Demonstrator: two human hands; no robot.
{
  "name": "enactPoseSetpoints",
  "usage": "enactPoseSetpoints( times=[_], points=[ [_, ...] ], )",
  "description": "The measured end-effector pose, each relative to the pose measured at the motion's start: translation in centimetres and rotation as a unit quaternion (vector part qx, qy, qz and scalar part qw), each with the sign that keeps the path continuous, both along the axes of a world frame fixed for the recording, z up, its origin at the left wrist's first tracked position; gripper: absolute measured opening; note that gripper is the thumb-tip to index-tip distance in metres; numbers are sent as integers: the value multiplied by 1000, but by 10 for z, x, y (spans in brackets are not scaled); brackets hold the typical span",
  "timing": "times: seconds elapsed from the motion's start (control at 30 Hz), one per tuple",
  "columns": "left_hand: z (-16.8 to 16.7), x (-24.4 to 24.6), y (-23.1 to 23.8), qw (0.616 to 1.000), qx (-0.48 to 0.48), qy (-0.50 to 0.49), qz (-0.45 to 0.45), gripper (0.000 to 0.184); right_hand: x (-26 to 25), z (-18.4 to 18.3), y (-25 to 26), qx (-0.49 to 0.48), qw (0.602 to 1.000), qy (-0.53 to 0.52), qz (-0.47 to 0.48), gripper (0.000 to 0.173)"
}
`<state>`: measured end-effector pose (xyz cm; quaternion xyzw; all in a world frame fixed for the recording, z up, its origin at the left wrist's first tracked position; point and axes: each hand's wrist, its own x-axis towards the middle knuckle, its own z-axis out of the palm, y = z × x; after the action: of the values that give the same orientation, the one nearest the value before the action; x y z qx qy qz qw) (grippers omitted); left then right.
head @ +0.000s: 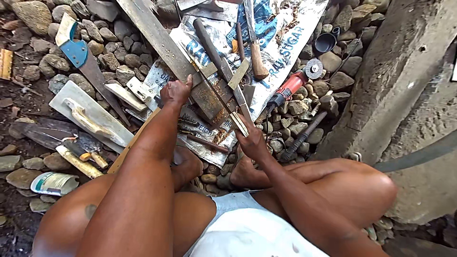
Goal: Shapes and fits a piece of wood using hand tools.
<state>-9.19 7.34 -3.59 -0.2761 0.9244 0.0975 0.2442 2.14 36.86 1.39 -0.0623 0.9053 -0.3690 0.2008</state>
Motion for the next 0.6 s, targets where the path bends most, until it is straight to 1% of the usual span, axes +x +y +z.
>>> enactPoseSetpoints(
  times=[0.1,0.27,0.37,0.53,0.6],
  points=[
    [2,2,1,1000,8,-4,1,96,8,2,4,-4,1000,-9,-10,56],
    [11,18,10,999,15,-9,-26,95,28,16,16,-28,994,-99,-25,57],
    [17,28,22,999,23,-20,-32,96,49,14,25,-46,988,-141,-31,58],
    [13,41,30,998,59,-4,-14,96,65,12,29,-56,989,-126,-46,58],
    [12,48,29,998,57,25,-6,90,69,12,30,-52,991,-114,-50,58]
  ],
)
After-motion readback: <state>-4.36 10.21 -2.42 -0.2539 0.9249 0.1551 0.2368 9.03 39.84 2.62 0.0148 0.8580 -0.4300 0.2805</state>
